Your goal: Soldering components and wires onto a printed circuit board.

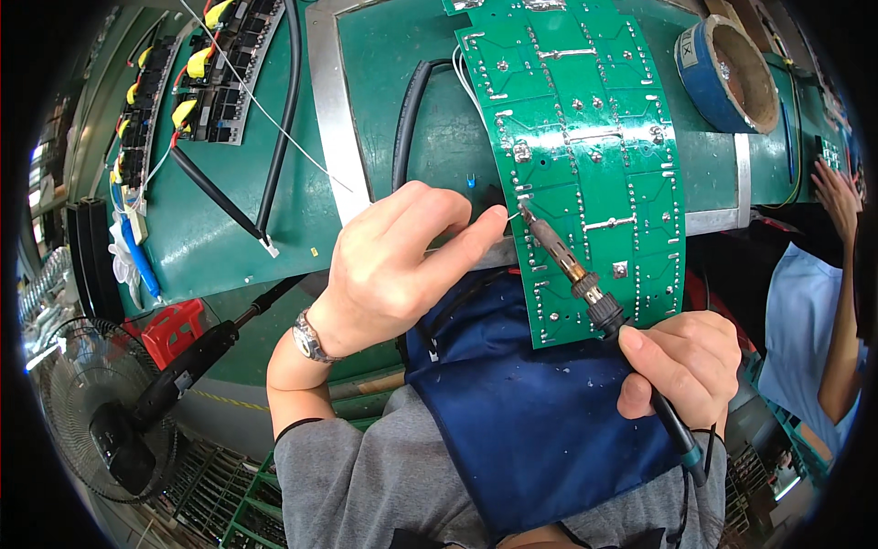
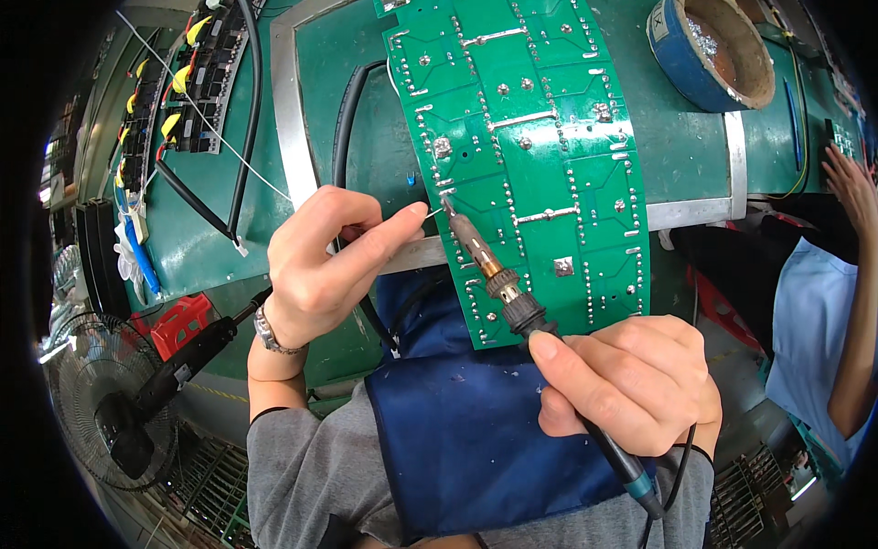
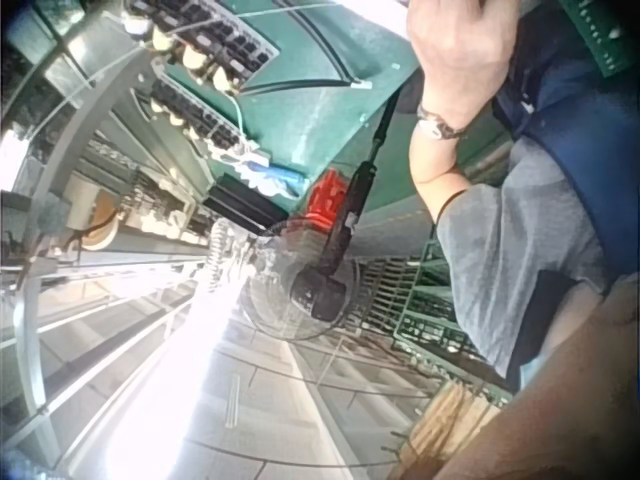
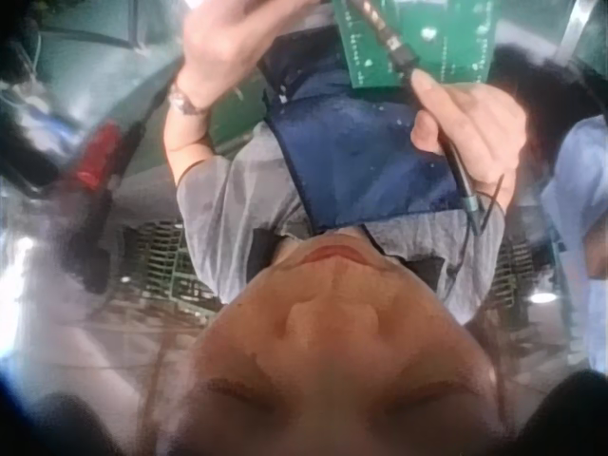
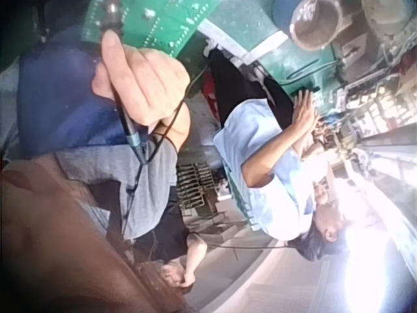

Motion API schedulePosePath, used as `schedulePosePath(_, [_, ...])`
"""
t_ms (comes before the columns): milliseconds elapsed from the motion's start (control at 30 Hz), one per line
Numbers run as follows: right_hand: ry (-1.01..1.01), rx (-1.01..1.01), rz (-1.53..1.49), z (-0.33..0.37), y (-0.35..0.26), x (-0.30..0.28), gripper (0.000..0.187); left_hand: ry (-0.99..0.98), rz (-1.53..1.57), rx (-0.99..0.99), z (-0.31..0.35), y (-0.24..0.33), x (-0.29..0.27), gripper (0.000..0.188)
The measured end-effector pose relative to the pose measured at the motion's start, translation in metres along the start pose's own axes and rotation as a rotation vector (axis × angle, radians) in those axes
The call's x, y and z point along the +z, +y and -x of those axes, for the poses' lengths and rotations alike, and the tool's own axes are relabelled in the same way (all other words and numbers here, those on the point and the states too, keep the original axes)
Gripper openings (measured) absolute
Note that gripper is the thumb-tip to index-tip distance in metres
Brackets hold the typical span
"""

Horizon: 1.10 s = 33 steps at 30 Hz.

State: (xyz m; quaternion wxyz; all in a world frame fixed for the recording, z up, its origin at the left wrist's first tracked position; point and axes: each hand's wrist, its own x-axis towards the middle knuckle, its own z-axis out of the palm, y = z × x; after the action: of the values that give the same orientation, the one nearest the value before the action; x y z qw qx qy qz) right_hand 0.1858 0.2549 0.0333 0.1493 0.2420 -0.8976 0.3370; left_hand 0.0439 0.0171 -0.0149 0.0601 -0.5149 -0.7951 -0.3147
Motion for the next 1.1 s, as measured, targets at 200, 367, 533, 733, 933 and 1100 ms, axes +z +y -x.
schedulePosePath(200, [0.033, -0.004, -0.007, 0.005, 0.000, -0.007, 0.026, -0.003, 0.002, -0.035, 0.001, 0.005, -0.009, 0.039])
schedulePosePath(367, [0.159, -0.020, -0.046, 0.017, 0.005, -0.004, 0.027, -0.119, 0.252, -0.014, 0.019, 0.014, -0.013, 0.023])
schedulePosePath(533, [0.147, -0.032, -0.085, 0.020, 0.002, -0.002, 0.023, -0.002, 0.346, -0.247, 0.030, 0.039, -0.004, 0.029])
schedulePosePath(733, [0.044, -0.016, -0.042, 0.019, -0.006, -0.002, 0.023, 0.124, 0.147, -0.249, 0.023, 0.030, 0.010, 0.030])
schedulePosePath(933, [0.055, -0.053, 0.029, 0.017, -0.010, 0.005, 0.024, 0.111, 0.090, -0.202, 0.023, 0.027, 0.015, 0.031])
schedulePosePath(1100, [0.029, -0.032, -0.021, 0.014, -0.007, -0.007, 0.024, 0.170, 0.110, -0.285, 0.021, 0.033, 0.012, 0.033])
